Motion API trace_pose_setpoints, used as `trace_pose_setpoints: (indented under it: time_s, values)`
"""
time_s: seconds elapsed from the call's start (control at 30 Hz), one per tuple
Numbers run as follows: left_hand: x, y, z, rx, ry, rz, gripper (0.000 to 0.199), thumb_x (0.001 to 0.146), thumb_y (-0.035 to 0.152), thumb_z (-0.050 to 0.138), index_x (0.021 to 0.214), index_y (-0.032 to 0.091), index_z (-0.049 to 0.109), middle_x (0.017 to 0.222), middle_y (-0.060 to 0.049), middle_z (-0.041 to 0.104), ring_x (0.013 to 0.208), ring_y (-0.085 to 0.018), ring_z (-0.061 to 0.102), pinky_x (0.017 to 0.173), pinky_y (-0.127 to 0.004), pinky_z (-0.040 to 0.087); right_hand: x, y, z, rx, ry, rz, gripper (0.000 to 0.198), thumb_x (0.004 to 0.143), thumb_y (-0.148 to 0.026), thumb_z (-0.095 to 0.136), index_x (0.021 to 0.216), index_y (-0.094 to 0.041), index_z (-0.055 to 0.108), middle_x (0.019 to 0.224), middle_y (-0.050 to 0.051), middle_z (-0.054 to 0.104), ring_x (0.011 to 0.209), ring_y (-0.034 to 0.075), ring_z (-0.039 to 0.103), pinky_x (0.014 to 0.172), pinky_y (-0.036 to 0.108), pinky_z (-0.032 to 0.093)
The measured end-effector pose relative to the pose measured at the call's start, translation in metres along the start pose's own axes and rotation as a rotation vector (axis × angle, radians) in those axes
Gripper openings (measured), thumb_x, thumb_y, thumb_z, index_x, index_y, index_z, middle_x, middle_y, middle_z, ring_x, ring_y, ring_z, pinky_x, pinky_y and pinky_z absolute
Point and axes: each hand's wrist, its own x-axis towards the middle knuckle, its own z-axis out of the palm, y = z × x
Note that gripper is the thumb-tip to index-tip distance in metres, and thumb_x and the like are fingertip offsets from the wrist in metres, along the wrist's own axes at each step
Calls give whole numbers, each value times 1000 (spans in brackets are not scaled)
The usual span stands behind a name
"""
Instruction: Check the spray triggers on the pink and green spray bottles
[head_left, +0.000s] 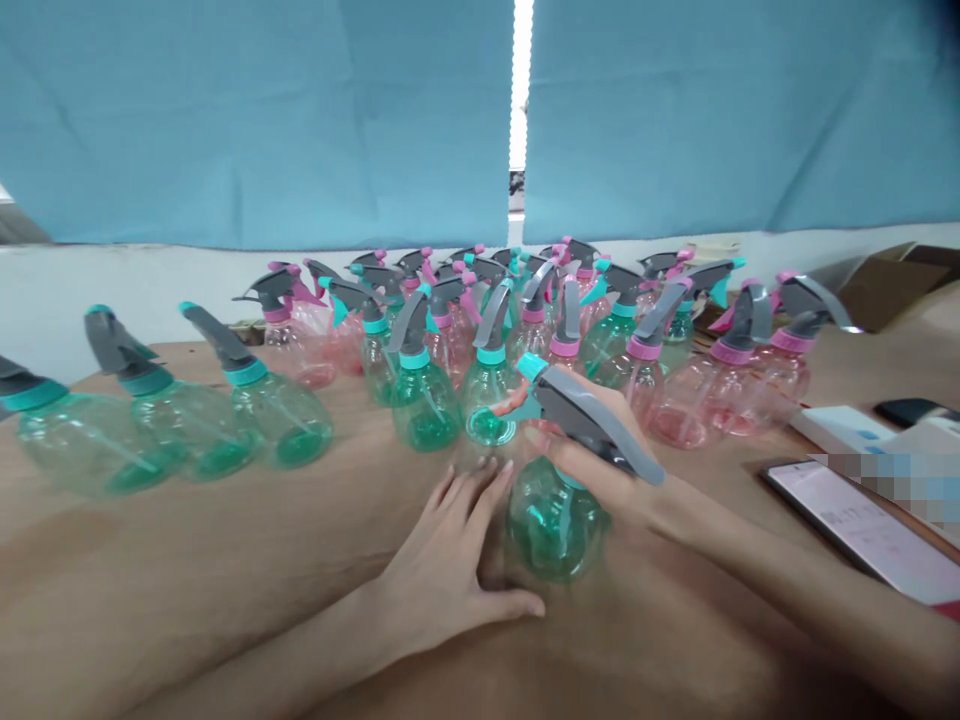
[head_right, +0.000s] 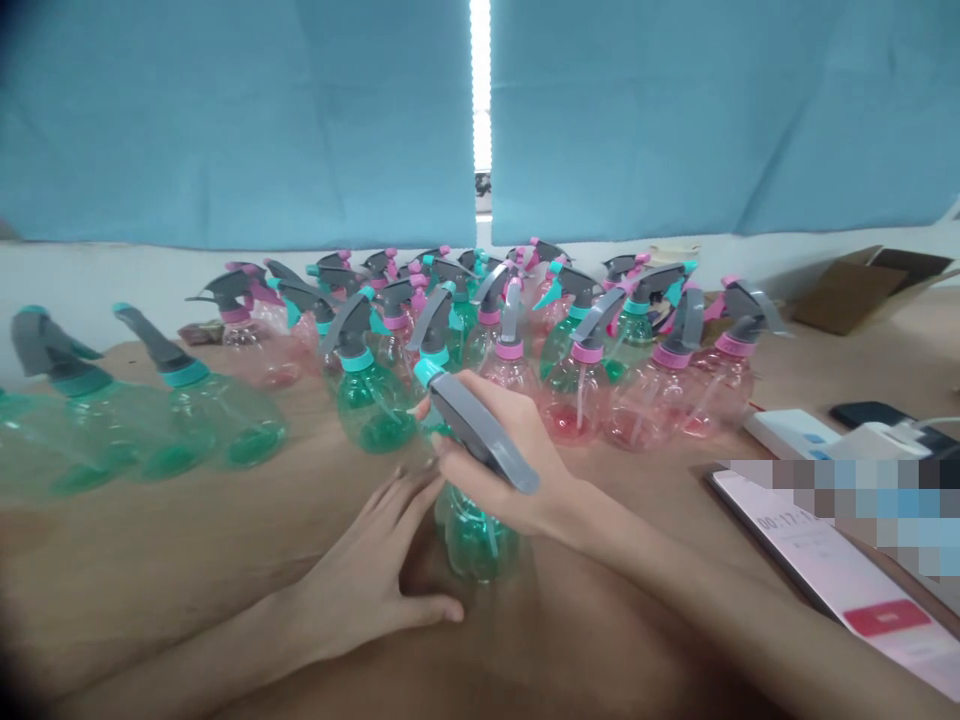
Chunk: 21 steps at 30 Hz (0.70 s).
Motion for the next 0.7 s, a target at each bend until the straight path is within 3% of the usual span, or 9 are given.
trace_pose_setpoints:
  time_s: [0.07, 0.2, 0.37, 0.7]
  values:
    - [-2, -1, 1, 22, -15, 1, 106, 73, 71, 63, 152, 21, 13, 154, -20, 29, 142, -39, 26, 113, -65, 16, 0, -1, -1, 2, -1, 19, 4, 85, -26, 59, 88, -25, 56, 68, -5, 54, 56, 12, 46, 53, 29, 37]
    - [-4, 0, 1, 31, -34, -8, 102, 75, 67, 63, 152, 18, 17, 156, -21, 26, 144, -38, 23, 115, -63, 14, -2, 1, -5, 14, -7, 7, 17, 90, -40, 58, 82, -26, 55, 63, -6, 50, 53, 12, 44, 51, 29, 35]
    - [-3, 0, 1, 38, -54, -3, 99, 77, 65, 63, 151, 15, 19, 155, -21, 28, 145, -36, 21, 115, -62, 15, -3, 4, -6, -19, -21, 31, 26, 92, -45, 55, 76, -26, 51, 64, -4, 47, 55, 13, 44, 56, 32, 37]
    - [-8, -5, 3, 16, 0, 52, 89, 81, 60, 62, 150, 19, 24, 154, -18, 33, 143, -37, 27, 114, -63, 19, 0, 0, -5, -36, -4, 8, 29, 91, -33, 56, 67, -25, 42, 59, -6, 37, 52, 12, 37, 50, 29, 33]
